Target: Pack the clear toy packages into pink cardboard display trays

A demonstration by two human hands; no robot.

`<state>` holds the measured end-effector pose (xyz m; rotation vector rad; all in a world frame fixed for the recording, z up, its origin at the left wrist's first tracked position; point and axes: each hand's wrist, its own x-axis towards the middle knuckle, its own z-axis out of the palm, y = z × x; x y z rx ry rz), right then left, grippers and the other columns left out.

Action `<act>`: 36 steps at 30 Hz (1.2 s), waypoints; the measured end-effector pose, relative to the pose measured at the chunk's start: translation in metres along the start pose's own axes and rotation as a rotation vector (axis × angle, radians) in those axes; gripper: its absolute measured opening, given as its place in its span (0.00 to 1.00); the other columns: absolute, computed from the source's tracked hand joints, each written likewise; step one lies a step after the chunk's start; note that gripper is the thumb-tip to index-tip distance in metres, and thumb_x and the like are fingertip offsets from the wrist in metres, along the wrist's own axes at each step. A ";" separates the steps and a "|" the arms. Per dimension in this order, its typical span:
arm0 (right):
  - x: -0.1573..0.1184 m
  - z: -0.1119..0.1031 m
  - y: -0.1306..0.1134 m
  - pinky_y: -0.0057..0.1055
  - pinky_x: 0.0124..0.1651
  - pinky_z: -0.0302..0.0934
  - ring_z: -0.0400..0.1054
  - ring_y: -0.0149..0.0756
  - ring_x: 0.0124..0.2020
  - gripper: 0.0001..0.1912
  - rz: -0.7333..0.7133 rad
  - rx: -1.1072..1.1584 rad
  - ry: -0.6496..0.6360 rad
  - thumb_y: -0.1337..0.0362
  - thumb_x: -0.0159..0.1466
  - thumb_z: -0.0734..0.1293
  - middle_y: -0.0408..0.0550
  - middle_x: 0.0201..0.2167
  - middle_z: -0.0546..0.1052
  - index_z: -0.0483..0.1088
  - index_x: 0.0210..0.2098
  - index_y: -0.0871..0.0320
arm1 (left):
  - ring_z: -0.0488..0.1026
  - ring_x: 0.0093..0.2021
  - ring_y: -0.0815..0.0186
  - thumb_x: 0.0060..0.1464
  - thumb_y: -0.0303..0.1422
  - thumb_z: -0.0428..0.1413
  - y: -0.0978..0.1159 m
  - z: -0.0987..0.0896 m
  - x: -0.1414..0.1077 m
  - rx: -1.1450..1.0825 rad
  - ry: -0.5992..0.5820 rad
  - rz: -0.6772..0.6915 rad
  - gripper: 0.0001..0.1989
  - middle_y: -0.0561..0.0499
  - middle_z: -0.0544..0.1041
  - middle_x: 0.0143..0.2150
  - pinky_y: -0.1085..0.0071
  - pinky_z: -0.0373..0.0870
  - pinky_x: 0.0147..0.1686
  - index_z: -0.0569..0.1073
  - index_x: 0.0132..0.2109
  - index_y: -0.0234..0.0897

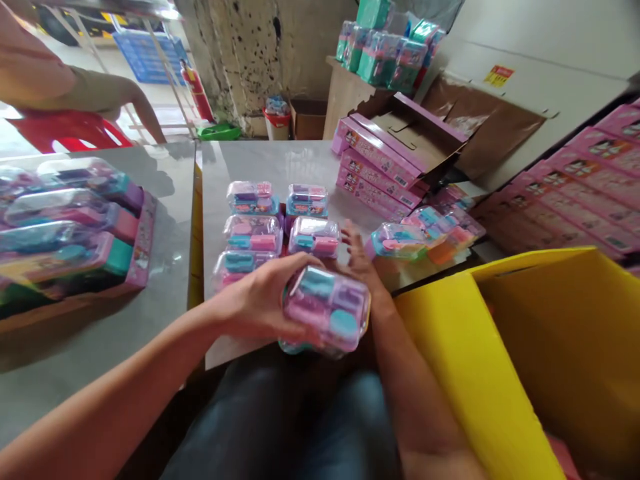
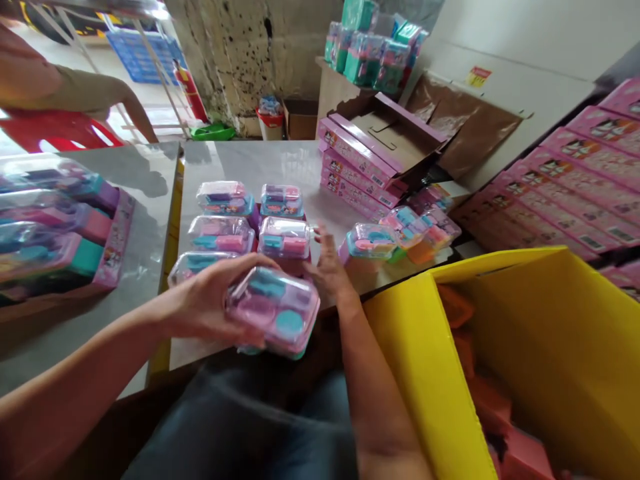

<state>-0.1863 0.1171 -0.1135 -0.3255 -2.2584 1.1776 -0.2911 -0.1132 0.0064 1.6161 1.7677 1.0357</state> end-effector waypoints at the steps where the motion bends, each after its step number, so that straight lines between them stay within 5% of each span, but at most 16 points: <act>1: -0.008 -0.007 -0.007 0.48 0.61 0.65 0.65 0.47 0.61 0.43 0.036 0.059 0.084 0.42 0.65 0.65 0.56 0.64 0.63 0.45 0.71 0.49 | 0.75 0.44 0.58 0.41 0.46 0.71 0.000 -0.003 0.003 -0.024 0.041 0.001 0.37 0.49 0.77 0.45 0.67 0.74 0.39 0.68 0.55 0.38; 3: -0.023 -0.023 -0.027 0.48 0.59 0.67 0.66 0.46 0.61 0.36 0.031 0.211 0.181 0.41 0.70 0.55 0.55 0.64 0.63 0.45 0.71 0.47 | 0.75 0.42 0.58 0.43 0.47 0.69 -0.002 -0.009 0.013 -0.064 0.152 0.003 0.34 0.49 0.76 0.43 0.67 0.74 0.37 0.69 0.53 0.37; 5: -0.032 -0.035 -0.050 0.47 0.59 0.67 0.66 0.46 0.61 0.37 -0.019 0.304 0.129 0.38 0.69 0.53 0.54 0.64 0.63 0.46 0.71 0.47 | 0.75 0.42 0.58 0.44 0.48 0.68 -0.005 -0.013 0.027 -0.080 0.239 -0.008 0.33 0.48 0.76 0.43 0.66 0.74 0.37 0.69 0.52 0.36; 9: -0.036 -0.033 -0.079 0.47 0.58 0.68 0.68 0.47 0.58 0.50 0.050 0.337 -0.097 0.39 0.57 0.71 0.54 0.63 0.67 0.48 0.69 0.49 | 0.74 0.38 0.60 0.40 0.48 0.70 -0.010 -0.010 0.051 -0.072 0.243 -0.006 0.34 0.48 0.76 0.40 0.65 0.73 0.35 0.69 0.50 0.34; 14: -0.040 -0.011 -0.066 0.50 0.59 0.66 0.69 0.48 0.54 0.46 0.098 0.299 -0.097 0.45 0.51 0.78 0.54 0.55 0.72 0.58 0.62 0.54 | 0.73 0.41 0.59 0.37 0.50 0.70 -0.017 0.000 0.051 0.136 0.207 0.055 0.38 0.47 0.75 0.41 0.63 0.72 0.40 0.68 0.51 0.33; 22: -0.053 0.002 -0.046 0.45 0.59 0.65 0.67 0.46 0.55 0.46 0.049 0.122 -0.111 0.51 0.51 0.80 0.54 0.56 0.69 0.58 0.62 0.55 | 0.70 0.53 0.55 0.53 0.52 0.61 -0.018 -0.007 0.035 0.370 0.101 0.131 0.30 0.42 0.72 0.52 0.59 0.68 0.53 0.70 0.55 0.35; 27: -0.047 -0.012 -0.084 0.49 0.65 0.59 0.61 0.49 0.61 0.52 -0.064 -0.104 -0.068 0.45 0.55 0.77 0.56 0.61 0.63 0.49 0.70 0.51 | 0.73 0.50 0.56 0.54 0.50 0.60 -0.025 -0.010 0.034 0.401 0.057 0.059 0.31 0.42 0.75 0.52 0.63 0.69 0.49 0.69 0.57 0.35; 30: -0.034 -0.012 -0.118 0.50 0.67 0.55 0.58 0.50 0.64 0.42 -0.209 -0.267 -0.026 0.44 0.64 0.69 0.55 0.62 0.63 0.51 0.70 0.51 | 0.73 0.48 0.57 0.51 0.48 0.62 -0.030 -0.017 0.035 0.388 0.040 0.103 0.31 0.39 0.74 0.52 0.65 0.70 0.45 0.67 0.56 0.32; 33: -0.019 0.000 -0.137 0.47 0.65 0.56 0.61 0.48 0.62 0.27 -0.298 -0.435 -0.168 0.46 0.72 0.59 0.54 0.59 0.69 0.62 0.63 0.54 | 0.74 0.46 0.62 0.55 0.39 0.57 -0.032 -0.029 0.029 0.303 0.070 0.126 0.23 0.40 0.74 0.51 0.68 0.71 0.42 0.67 0.55 0.32; 36: -0.010 0.014 -0.140 0.46 0.63 0.55 0.62 0.49 0.60 0.27 -0.318 -0.643 -0.249 0.46 0.72 0.58 0.55 0.57 0.71 0.67 0.60 0.58 | 0.74 0.46 0.62 0.58 0.32 0.50 -0.032 -0.033 0.012 0.376 0.164 0.092 0.17 0.42 0.75 0.49 0.66 0.72 0.46 0.68 0.53 0.33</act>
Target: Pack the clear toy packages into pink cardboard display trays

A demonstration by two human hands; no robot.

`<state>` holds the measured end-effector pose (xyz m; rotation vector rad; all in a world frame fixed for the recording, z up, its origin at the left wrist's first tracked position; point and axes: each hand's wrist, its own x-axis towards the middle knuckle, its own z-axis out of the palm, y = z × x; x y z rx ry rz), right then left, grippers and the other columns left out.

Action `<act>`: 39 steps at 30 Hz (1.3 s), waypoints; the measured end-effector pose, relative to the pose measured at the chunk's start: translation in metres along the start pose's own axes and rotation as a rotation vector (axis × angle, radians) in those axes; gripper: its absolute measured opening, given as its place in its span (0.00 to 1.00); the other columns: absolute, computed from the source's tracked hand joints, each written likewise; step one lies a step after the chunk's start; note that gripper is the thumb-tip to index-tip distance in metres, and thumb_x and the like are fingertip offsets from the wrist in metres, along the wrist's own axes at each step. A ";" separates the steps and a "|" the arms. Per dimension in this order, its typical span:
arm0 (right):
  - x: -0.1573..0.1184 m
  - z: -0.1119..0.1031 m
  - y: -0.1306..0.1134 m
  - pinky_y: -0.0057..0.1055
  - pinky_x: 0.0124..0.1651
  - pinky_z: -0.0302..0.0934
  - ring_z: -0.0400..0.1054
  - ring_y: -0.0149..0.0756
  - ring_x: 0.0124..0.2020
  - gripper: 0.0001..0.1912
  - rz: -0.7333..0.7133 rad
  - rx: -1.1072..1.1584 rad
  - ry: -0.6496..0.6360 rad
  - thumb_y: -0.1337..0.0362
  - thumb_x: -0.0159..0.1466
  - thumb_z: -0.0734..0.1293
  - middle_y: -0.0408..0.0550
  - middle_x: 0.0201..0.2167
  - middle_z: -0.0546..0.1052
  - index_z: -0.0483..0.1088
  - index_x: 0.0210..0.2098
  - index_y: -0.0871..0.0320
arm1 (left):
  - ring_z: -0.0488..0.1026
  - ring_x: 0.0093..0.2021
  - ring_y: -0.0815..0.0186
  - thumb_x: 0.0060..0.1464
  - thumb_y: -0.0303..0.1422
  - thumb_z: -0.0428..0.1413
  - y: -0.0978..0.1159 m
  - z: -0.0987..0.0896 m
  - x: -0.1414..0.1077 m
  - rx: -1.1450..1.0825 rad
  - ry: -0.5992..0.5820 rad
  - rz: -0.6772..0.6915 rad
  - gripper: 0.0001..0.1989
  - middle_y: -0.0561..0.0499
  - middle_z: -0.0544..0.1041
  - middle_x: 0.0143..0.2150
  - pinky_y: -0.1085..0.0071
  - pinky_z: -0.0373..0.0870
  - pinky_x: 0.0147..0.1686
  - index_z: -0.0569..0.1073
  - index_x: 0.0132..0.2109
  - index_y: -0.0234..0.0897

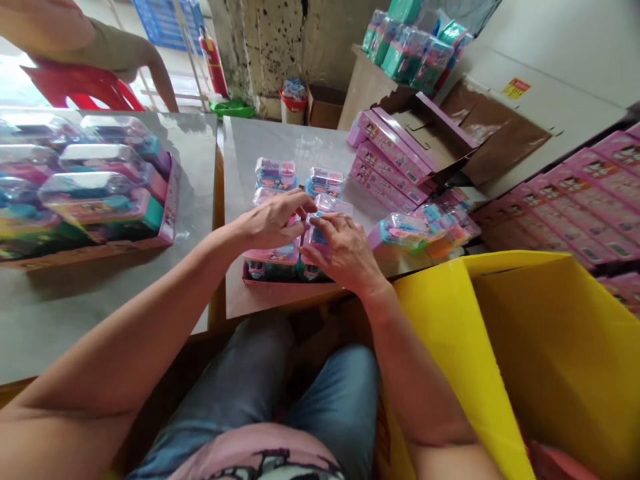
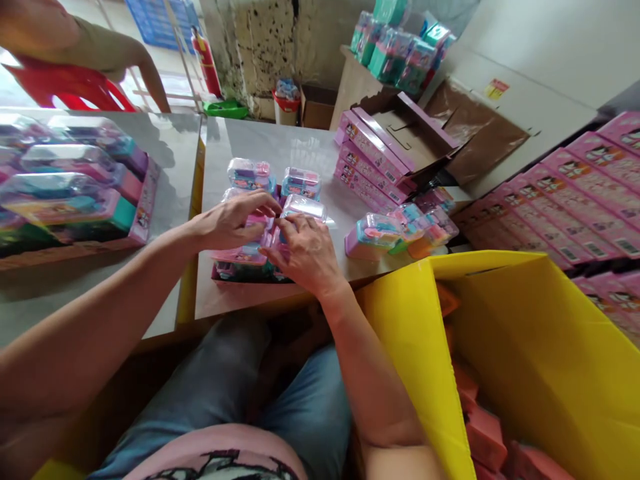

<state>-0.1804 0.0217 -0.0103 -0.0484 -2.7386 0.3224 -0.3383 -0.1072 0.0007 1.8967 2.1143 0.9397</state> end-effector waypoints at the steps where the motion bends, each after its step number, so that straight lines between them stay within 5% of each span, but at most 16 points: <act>1: 0.003 0.003 -0.001 0.46 0.62 0.55 0.61 0.50 0.60 0.28 -0.009 -0.062 -0.031 0.46 0.71 0.59 0.56 0.58 0.70 0.66 0.61 0.59 | 0.75 0.45 0.61 0.59 0.32 0.48 0.001 0.000 -0.006 0.069 0.004 -0.014 0.16 0.42 0.76 0.48 0.64 0.72 0.47 0.69 0.52 0.32; 10: 0.011 0.004 0.002 0.47 0.53 0.58 0.63 0.54 0.54 0.31 0.006 -0.314 -0.247 0.44 0.62 0.71 0.56 0.56 0.69 0.68 0.60 0.51 | 0.75 0.47 0.57 0.66 0.36 0.45 0.004 0.012 -0.022 0.504 -0.113 -0.049 0.15 0.41 0.77 0.46 0.63 0.70 0.48 0.71 0.47 0.31; 19: 0.004 -0.004 0.015 0.47 0.50 0.61 0.63 0.54 0.54 0.26 0.024 -0.342 -0.281 0.44 0.63 0.71 0.57 0.55 0.69 0.71 0.56 0.47 | 0.75 0.45 0.59 0.66 0.35 0.45 -0.010 0.007 -0.029 0.445 -0.073 0.018 0.15 0.44 0.76 0.44 0.64 0.70 0.47 0.74 0.47 0.34; 28: 0.019 0.005 0.002 0.48 0.50 0.60 0.64 0.55 0.52 0.25 -0.016 -0.417 -0.380 0.49 0.61 0.74 0.59 0.50 0.69 0.72 0.55 0.49 | 0.75 0.48 0.60 0.66 0.35 0.45 -0.013 -0.004 -0.038 0.392 -0.021 -0.005 0.15 0.44 0.77 0.48 0.64 0.71 0.49 0.74 0.50 0.35; 35: 0.024 0.008 -0.012 0.50 0.53 0.58 0.63 0.56 0.53 0.31 -0.019 -0.511 -0.447 0.50 0.65 0.70 0.63 0.53 0.67 0.65 0.63 0.56 | 0.73 0.49 0.56 0.66 0.33 0.44 0.002 0.011 -0.024 0.509 -0.125 -0.011 0.15 0.41 0.76 0.46 0.61 0.69 0.48 0.75 0.44 0.31; 39: 0.021 0.007 -0.019 0.49 0.54 0.57 0.61 0.57 0.55 0.40 0.010 -0.488 -0.446 0.46 0.60 0.74 0.62 0.56 0.66 0.62 0.65 0.55 | 0.71 0.52 0.50 0.63 0.39 0.49 0.005 0.009 -0.031 0.553 -0.156 -0.008 0.17 0.38 0.73 0.50 0.58 0.69 0.48 0.72 0.50 0.30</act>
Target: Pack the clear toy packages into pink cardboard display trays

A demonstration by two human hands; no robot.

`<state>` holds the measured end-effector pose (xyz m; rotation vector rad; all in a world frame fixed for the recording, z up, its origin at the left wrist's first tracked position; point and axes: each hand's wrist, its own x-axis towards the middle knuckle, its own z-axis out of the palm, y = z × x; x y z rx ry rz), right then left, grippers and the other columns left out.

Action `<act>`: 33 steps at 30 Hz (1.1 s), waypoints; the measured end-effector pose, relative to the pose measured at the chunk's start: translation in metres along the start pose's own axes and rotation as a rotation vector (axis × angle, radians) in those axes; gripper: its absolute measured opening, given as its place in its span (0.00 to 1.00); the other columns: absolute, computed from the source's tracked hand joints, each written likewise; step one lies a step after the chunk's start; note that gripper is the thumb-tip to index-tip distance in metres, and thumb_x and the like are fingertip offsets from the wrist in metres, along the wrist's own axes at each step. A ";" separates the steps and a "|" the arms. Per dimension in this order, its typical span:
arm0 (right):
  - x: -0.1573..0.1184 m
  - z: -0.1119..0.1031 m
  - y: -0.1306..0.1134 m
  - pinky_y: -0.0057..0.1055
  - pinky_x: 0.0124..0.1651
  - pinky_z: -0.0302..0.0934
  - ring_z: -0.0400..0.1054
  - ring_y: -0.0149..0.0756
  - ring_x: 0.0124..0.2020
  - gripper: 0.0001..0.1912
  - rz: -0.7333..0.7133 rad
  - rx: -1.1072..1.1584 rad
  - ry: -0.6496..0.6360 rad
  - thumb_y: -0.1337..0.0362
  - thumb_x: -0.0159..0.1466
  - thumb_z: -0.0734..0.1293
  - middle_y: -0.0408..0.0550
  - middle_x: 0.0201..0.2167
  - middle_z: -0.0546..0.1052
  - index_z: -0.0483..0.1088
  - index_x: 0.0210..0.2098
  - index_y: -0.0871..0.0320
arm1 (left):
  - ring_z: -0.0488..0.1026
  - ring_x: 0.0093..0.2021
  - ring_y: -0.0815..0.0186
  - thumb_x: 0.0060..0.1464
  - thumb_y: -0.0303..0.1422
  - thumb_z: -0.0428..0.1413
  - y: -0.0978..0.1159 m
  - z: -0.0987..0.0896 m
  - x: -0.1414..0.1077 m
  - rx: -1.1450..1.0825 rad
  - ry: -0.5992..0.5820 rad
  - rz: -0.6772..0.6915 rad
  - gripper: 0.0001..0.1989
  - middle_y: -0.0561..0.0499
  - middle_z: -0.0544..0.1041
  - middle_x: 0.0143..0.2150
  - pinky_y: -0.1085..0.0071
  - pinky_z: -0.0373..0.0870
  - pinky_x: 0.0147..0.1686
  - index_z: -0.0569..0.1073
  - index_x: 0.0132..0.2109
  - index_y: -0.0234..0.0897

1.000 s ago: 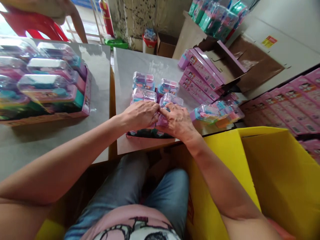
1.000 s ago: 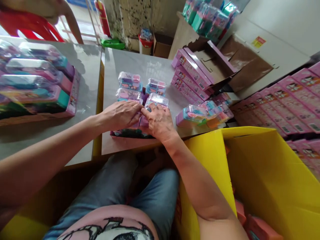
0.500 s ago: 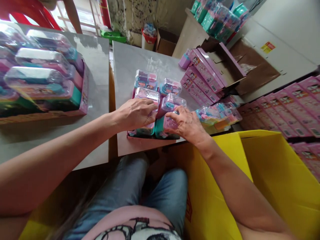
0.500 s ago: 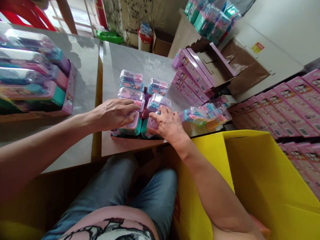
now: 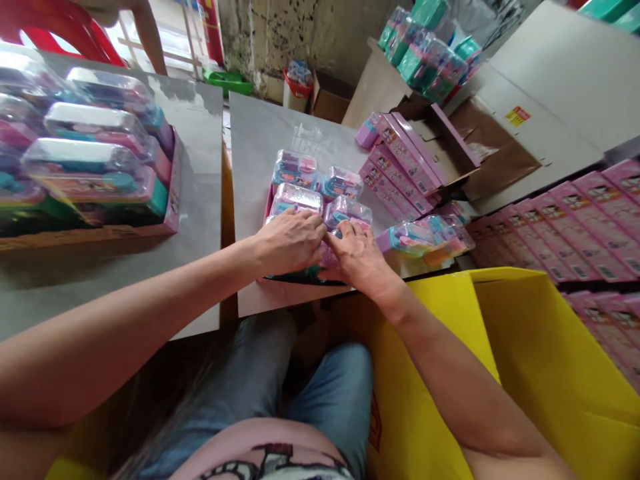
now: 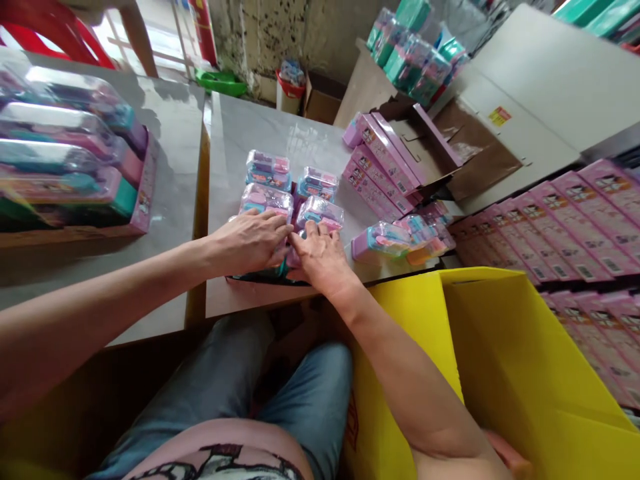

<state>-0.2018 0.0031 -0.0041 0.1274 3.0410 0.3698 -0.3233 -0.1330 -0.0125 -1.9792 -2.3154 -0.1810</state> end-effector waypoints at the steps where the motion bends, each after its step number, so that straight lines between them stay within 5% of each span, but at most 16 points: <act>1: -0.001 0.000 0.001 0.48 0.53 0.57 0.61 0.57 0.55 0.42 -0.009 0.012 0.005 0.45 0.59 0.75 0.62 0.58 0.65 0.61 0.66 0.54 | 0.70 0.53 0.48 0.60 0.41 0.52 -0.001 -0.001 -0.002 0.014 -0.019 0.007 0.21 0.37 0.72 0.51 0.57 0.70 0.47 0.71 0.52 0.29; 4: -0.001 0.002 0.007 0.45 0.52 0.58 0.63 0.54 0.53 0.43 -0.054 0.020 0.009 0.45 0.57 0.75 0.59 0.59 0.65 0.61 0.66 0.51 | 0.69 0.53 0.46 0.52 0.43 0.60 -0.004 -0.003 -0.003 0.040 -0.091 0.012 0.29 0.35 0.70 0.54 0.58 0.70 0.45 0.69 0.56 0.30; 12: -0.004 0.003 0.018 0.40 0.48 0.59 0.64 0.52 0.53 0.32 -0.072 0.042 -0.004 0.45 0.58 0.75 0.57 0.54 0.68 0.70 0.57 0.50 | 0.71 0.50 0.50 0.54 0.40 0.61 -0.003 -0.023 0.009 0.067 -0.285 0.019 0.24 0.41 0.70 0.53 0.60 0.71 0.43 0.73 0.58 0.45; 21: -0.009 0.000 0.030 0.40 0.47 0.61 0.65 0.50 0.52 0.29 -0.112 0.076 0.006 0.48 0.58 0.76 0.56 0.53 0.69 0.71 0.55 0.52 | 0.71 0.50 0.51 0.53 0.37 0.61 0.002 -0.022 0.016 0.122 -0.330 0.083 0.17 0.42 0.73 0.51 0.61 0.70 0.46 0.77 0.49 0.38; 27: 0.007 0.010 0.030 0.48 0.54 0.61 0.64 0.54 0.53 0.36 -0.154 0.129 0.002 0.45 0.57 0.76 0.60 0.54 0.68 0.68 0.57 0.58 | 0.69 0.48 0.47 0.52 0.38 0.61 -0.001 -0.001 0.019 0.098 -0.182 0.186 0.17 0.36 0.73 0.47 0.56 0.69 0.45 0.75 0.45 0.29; 33: 0.006 0.018 0.027 0.52 0.62 0.56 0.62 0.51 0.56 0.40 -0.079 0.409 0.095 0.37 0.64 0.64 0.55 0.54 0.69 0.58 0.65 0.56 | 0.63 0.57 0.47 0.55 0.46 0.59 -0.016 -0.001 0.002 -0.271 0.167 0.142 0.27 0.34 0.67 0.54 0.53 0.65 0.57 0.68 0.53 0.28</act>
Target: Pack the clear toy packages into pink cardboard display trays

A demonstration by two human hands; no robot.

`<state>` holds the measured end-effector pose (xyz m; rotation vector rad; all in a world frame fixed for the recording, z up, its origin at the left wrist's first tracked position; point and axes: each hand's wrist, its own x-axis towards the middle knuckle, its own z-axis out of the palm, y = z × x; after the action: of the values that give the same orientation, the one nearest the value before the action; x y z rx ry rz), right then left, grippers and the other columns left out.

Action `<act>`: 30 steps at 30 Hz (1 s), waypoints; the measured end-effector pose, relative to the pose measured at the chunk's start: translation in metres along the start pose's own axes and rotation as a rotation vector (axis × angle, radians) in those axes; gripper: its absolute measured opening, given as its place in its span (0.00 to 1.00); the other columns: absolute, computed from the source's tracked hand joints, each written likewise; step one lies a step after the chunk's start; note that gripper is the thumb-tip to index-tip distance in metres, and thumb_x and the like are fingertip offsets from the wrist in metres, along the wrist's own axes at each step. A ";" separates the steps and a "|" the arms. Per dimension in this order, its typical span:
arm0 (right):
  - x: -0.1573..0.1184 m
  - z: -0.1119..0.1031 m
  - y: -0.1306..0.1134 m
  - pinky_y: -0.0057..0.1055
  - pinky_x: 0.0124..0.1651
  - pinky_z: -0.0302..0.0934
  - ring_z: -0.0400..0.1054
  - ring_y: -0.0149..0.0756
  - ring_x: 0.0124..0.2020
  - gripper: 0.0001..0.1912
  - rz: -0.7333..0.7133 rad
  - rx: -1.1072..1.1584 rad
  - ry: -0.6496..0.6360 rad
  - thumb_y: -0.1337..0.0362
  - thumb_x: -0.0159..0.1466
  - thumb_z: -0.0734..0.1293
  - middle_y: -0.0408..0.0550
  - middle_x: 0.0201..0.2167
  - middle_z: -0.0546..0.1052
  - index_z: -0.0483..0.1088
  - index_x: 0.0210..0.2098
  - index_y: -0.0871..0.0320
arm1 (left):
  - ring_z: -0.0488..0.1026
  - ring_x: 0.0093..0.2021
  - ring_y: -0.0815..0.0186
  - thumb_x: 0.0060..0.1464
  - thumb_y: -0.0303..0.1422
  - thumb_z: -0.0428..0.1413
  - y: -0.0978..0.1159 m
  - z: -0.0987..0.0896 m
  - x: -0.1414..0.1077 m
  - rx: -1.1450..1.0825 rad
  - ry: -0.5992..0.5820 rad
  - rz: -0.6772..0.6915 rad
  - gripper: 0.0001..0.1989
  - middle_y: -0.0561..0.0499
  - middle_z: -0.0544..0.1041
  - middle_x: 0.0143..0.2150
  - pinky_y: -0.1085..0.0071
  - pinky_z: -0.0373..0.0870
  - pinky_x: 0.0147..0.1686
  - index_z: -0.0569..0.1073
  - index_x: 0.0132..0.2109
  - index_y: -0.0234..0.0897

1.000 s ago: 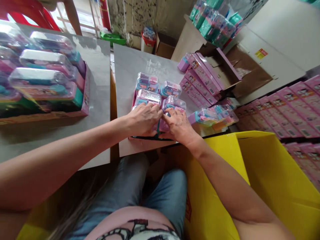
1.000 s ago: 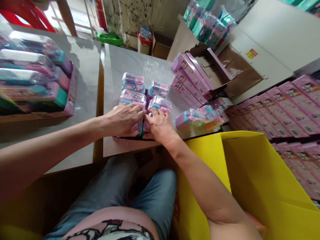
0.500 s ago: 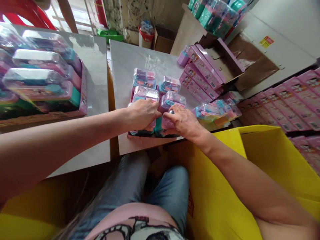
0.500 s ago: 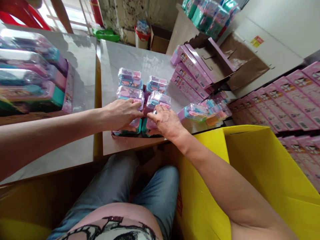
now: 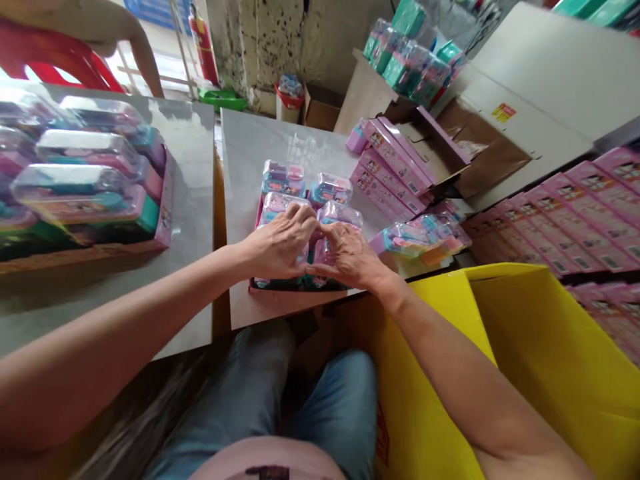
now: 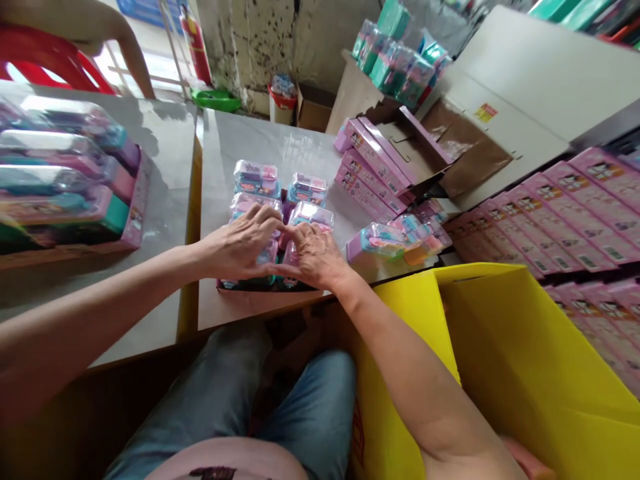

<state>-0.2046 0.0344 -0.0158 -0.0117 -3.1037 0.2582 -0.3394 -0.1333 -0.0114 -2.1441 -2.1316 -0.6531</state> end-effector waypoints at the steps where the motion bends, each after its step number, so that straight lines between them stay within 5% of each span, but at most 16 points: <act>1: -0.002 -0.002 0.001 0.52 0.62 0.55 0.61 0.50 0.57 0.38 -0.013 0.044 0.004 0.37 0.66 0.62 0.54 0.55 0.68 0.57 0.66 0.53 | 0.63 0.57 0.50 0.56 0.45 0.58 -0.004 -0.005 -0.001 -0.086 0.023 0.005 0.26 0.37 0.67 0.54 0.54 0.65 0.57 0.68 0.54 0.30; 4: -0.001 -0.012 0.011 0.50 0.64 0.55 0.60 0.46 0.60 0.34 -0.071 0.197 0.064 0.39 0.70 0.57 0.53 0.58 0.66 0.56 0.67 0.51 | 0.64 0.56 0.56 0.60 0.40 0.52 -0.021 -0.022 0.002 -0.231 0.059 -0.056 0.18 0.43 0.68 0.54 0.57 0.65 0.58 0.69 0.54 0.37; 8: 0.019 -0.026 0.039 0.51 0.65 0.55 0.60 0.49 0.60 0.36 -0.035 0.181 0.258 0.37 0.65 0.64 0.55 0.57 0.66 0.63 0.63 0.53 | 0.60 0.61 0.51 0.59 0.41 0.52 -0.039 -0.025 0.024 -0.045 0.072 -0.281 0.23 0.42 0.68 0.58 0.53 0.62 0.60 0.70 0.58 0.38; 14: 0.065 -0.025 0.061 0.42 0.61 0.61 0.64 0.46 0.57 0.40 -0.060 0.034 -0.048 0.42 0.62 0.70 0.54 0.59 0.66 0.59 0.67 0.52 | 0.65 0.57 0.47 0.63 0.49 0.45 -0.038 0.006 0.049 0.215 -0.188 -0.453 0.30 0.41 0.70 0.58 0.48 0.60 0.59 0.66 0.66 0.42; 23: 0.077 -0.028 0.063 0.34 0.42 0.62 0.70 0.44 0.45 0.33 -0.160 -0.326 -0.198 0.45 0.63 0.70 0.55 0.55 0.69 0.64 0.62 0.52 | 0.66 0.58 0.47 0.62 0.45 0.45 -0.036 0.006 0.051 0.265 -0.220 -0.533 0.25 0.44 0.71 0.57 0.49 0.60 0.58 0.68 0.64 0.49; 30: 0.087 -0.031 0.057 0.35 0.44 0.64 0.70 0.44 0.47 0.32 -0.157 -0.354 -0.285 0.48 0.64 0.70 0.56 0.56 0.68 0.63 0.64 0.51 | 0.65 0.58 0.46 0.60 0.44 0.48 -0.033 0.000 0.052 0.236 -0.226 -0.570 0.26 0.43 0.71 0.58 0.48 0.61 0.57 0.69 0.63 0.47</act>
<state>-0.2903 0.0970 0.0076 0.2829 -3.3580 -0.3231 -0.3727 -0.0826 -0.0033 -1.5522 -2.8009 -0.1592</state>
